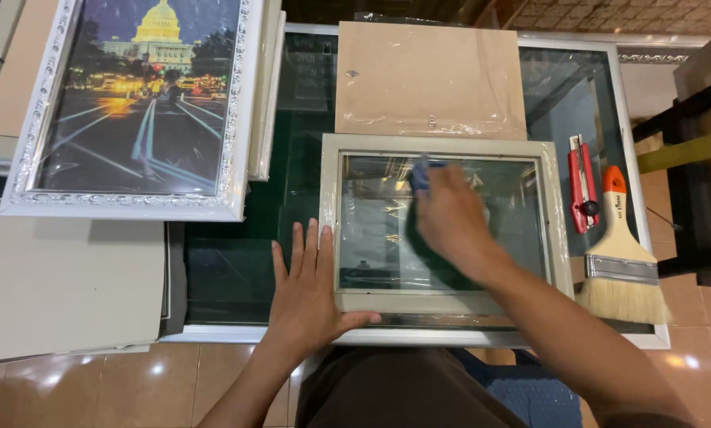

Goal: Cleaning the glass of a picture frame using a cloth.

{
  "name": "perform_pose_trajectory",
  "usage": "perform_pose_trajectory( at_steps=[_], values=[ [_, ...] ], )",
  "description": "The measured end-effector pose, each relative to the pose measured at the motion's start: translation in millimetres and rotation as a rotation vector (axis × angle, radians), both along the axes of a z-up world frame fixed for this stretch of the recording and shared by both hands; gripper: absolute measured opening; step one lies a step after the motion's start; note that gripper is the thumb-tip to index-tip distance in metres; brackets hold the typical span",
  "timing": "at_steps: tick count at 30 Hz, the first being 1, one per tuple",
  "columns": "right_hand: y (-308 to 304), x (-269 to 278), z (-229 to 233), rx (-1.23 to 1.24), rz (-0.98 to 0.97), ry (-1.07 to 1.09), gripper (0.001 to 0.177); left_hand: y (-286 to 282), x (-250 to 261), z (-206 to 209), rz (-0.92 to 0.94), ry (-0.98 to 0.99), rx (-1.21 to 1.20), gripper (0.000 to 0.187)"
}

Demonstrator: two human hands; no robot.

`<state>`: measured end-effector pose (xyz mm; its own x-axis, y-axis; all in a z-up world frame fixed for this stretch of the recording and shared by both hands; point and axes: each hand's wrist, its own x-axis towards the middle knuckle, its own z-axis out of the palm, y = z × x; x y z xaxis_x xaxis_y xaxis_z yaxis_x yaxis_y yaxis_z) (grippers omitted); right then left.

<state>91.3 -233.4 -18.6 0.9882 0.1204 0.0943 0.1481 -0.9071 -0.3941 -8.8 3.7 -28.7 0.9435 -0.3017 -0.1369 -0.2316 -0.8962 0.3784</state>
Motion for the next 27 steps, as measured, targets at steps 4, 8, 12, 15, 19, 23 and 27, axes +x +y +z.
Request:
perform_pose_trajectory(
  at_steps=[4,8,12,15,19,23,27],
  values=[
    [55.2,21.7,-3.0,0.112,0.253,-0.043,0.038,1.8,0.2,2.8,-0.003,0.015,-0.001,0.152],
    [59.6,44.4,-1.9,0.032,0.389,-0.163,0.031,2.9,0.2,1.0,-0.017,0.002,-0.019,0.15],
    [50.8,1.8,12.6,0.109,0.53,-0.06,0.039,3.6,-1.6,0.4,0.0,-0.06,-0.052,0.148],
    [46.3,-52.6,10.6,0.139,0.47,-0.047,0.042,3.2,-4.0,-6.7,0.004,-0.104,-0.054,0.148],
    [5.4,-76.0,8.9,0.214,0.44,0.056,0.043,-2.5,-1.5,-1.5,0.012,-0.083,-0.039,0.15],
    [-82.2,-75.0,3.3,0.591,0.176,0.155,0.041,0.9,0.7,14.6,0.046,0.054,-0.033,0.15],
    [-134.1,-72.1,17.6,0.165,-0.21,0.013,0.042,0.3,12.8,39.1,0.027,0.177,0.109,0.147]
  ],
)
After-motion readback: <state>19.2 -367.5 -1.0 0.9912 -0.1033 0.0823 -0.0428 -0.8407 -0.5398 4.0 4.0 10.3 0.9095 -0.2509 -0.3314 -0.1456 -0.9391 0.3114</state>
